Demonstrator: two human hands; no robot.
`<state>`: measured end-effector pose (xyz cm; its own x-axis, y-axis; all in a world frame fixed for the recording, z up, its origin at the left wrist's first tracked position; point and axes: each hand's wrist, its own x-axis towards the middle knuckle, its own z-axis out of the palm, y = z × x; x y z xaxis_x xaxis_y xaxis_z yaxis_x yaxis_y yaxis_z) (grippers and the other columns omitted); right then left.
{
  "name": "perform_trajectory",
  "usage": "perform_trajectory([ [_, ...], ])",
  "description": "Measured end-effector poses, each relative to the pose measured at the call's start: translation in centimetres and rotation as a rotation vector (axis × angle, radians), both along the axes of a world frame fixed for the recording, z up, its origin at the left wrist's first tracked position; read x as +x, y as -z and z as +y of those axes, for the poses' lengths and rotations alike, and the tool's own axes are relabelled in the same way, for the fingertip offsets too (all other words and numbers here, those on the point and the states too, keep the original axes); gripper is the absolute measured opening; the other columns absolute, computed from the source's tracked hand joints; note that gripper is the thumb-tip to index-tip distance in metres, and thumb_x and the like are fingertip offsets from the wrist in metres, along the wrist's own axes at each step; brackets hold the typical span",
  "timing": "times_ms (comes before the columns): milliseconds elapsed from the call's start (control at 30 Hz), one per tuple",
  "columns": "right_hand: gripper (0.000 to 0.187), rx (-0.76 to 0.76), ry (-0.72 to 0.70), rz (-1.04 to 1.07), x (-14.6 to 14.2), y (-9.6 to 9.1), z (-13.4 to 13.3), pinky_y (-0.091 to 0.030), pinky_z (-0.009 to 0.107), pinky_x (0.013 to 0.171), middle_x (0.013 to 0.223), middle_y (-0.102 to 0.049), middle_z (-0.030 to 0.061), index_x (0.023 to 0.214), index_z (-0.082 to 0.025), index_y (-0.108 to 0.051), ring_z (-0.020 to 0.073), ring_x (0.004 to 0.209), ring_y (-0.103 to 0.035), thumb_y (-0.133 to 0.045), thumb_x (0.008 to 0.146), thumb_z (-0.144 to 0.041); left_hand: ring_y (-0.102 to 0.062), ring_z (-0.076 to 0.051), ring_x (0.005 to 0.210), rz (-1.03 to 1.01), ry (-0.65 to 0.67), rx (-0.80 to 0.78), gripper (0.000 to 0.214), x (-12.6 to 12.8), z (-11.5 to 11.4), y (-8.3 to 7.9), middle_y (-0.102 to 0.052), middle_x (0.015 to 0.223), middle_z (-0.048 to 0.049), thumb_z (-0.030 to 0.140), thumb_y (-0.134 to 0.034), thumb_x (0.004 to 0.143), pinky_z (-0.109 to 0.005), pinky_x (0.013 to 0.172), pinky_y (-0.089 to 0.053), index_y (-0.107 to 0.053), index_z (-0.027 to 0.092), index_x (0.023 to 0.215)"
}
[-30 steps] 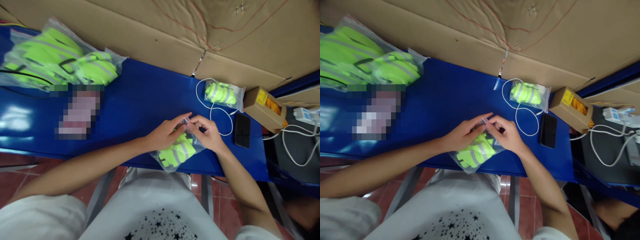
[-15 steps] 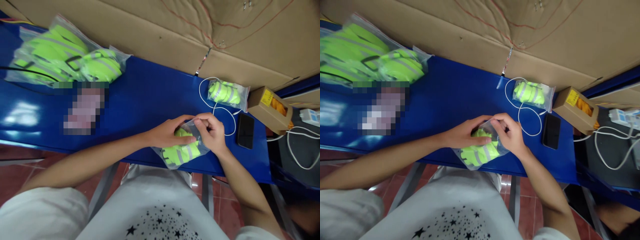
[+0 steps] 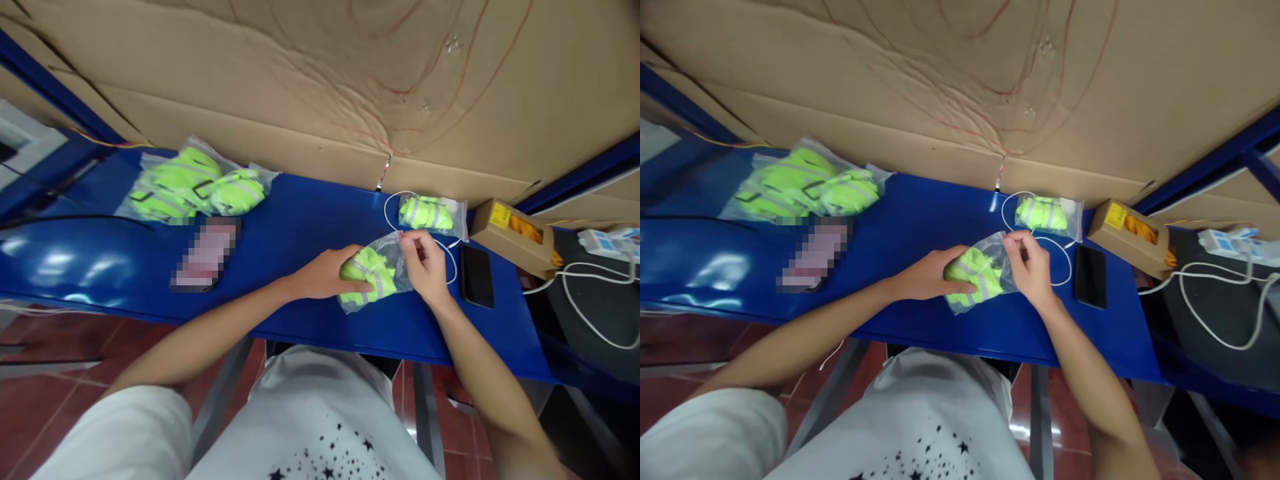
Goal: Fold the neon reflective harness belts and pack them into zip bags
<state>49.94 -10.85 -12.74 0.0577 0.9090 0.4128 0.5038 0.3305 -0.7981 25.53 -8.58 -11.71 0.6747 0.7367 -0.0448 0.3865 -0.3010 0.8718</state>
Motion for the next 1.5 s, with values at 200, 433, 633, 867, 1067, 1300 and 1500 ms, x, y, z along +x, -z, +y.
perform_trajectory([
  [200,0.031,0.001,0.019,-0.038,0.1,0.5,0.2,-0.031,0.025,0.053,0.056,-0.042,-0.0071,0.088,-0.021,-0.061,0.0098,0.051,-0.035,-0.057,0.103,-0.048,-0.073,-0.029,0.111,0.015,0.025,0.037,0.076,0.2,0.1,0.4,-0.076,0.124,-0.0076,0.065,-0.078,0.081,-0.035,0.090,-0.053,-0.056,0.021,0.138],
  [433,0.028,0.033,0.047,-0.139,0.4,0.4,0.1,-0.040,0.024,0.056,0.062,-0.057,-0.0041,0.093,-0.022,-0.065,0.0110,0.054,-0.050,-0.056,0.103,-0.046,-0.072,-0.033,0.114,0.066,0.021,0.089,0.079,0.3,-0.1,0.8,-0.074,0.126,-0.0105,0.067,-0.076,0.081,-0.039,0.094,-0.053,-0.055,0.020,0.141],
  [633,0.024,0.097,0.033,-0.262,0.7,0.2,0.1,-0.047,0.024,0.060,0.070,-0.068,-0.0013,0.097,-0.022,-0.068,0.0129,0.059,-0.062,-0.055,0.104,-0.041,-0.070,-0.038,0.118,0.165,0.023,0.180,0.083,0.4,-0.5,0.7,-0.071,0.132,-0.0130,0.070,-0.072,0.084,-0.046,0.096,-0.053,-0.049,0.021,0.147],
  [867,0.026,0.142,0.040,-0.342,0.6,0.3,0.0,-0.051,0.025,0.064,0.078,-0.073,0.0007,0.101,-0.022,-0.069,0.0139,0.065,-0.067,-0.048,0.107,-0.036,-0.070,-0.040,0.120,0.194,0.023,0.218,0.084,0.4,-0.7,0.7,-0.070,0.134,-0.0131,0.072,-0.069,0.085,-0.049,0.097,-0.054,-0.047,0.022,0.148],
  [1067,0.029,0.198,0.176,-0.282,0.6,-0.1,-0.3,-0.056,0.032,0.083,0.101,-0.077,0.0065,0.116,-0.021,-0.068,0.0188,0.087,-0.073,-0.044,0.108,-0.035,-0.069,-0.036,0.122,0.130,-0.124,0.216,0.076,-0.1,-0.2,0.3,-0.070,0.136,-0.0108,0.068,-0.067,0.089,-0.047,0.100,-0.054,-0.047,0.023,0.146],
  [1300,0.029,0.134,0.127,-0.278,0.5,-0.4,-0.4,-0.057,0.033,0.076,0.093,-0.075,0.0071,0.114,-0.021,-0.069,0.0196,0.078,-0.070,-0.049,0.106,-0.041,-0.073,-0.030,0.110,0.035,-0.402,0.142,0.061,-2.0,2.7,-0.3,-0.076,0.120,-0.0066,0.059,-0.071,0.087,-0.039,0.093,-0.056,-0.056,0.022,0.133],
  [1500,0.030,0.015,-0.004,-0.341,-0.1,0.0,-0.6,-0.056,0.033,0.073,0.101,-0.076,0.0077,0.117,-0.023,-0.067,0.0203,0.081,-0.071,-0.049,0.106,-0.044,-0.073,-0.027,0.101,0.016,-0.722,0.238,0.075,-7.6,7.2,-0.5,-0.074,0.112,-0.0064,0.054,-0.079,0.080,-0.039,0.091,-0.056,-0.046,0.021,0.139],
])
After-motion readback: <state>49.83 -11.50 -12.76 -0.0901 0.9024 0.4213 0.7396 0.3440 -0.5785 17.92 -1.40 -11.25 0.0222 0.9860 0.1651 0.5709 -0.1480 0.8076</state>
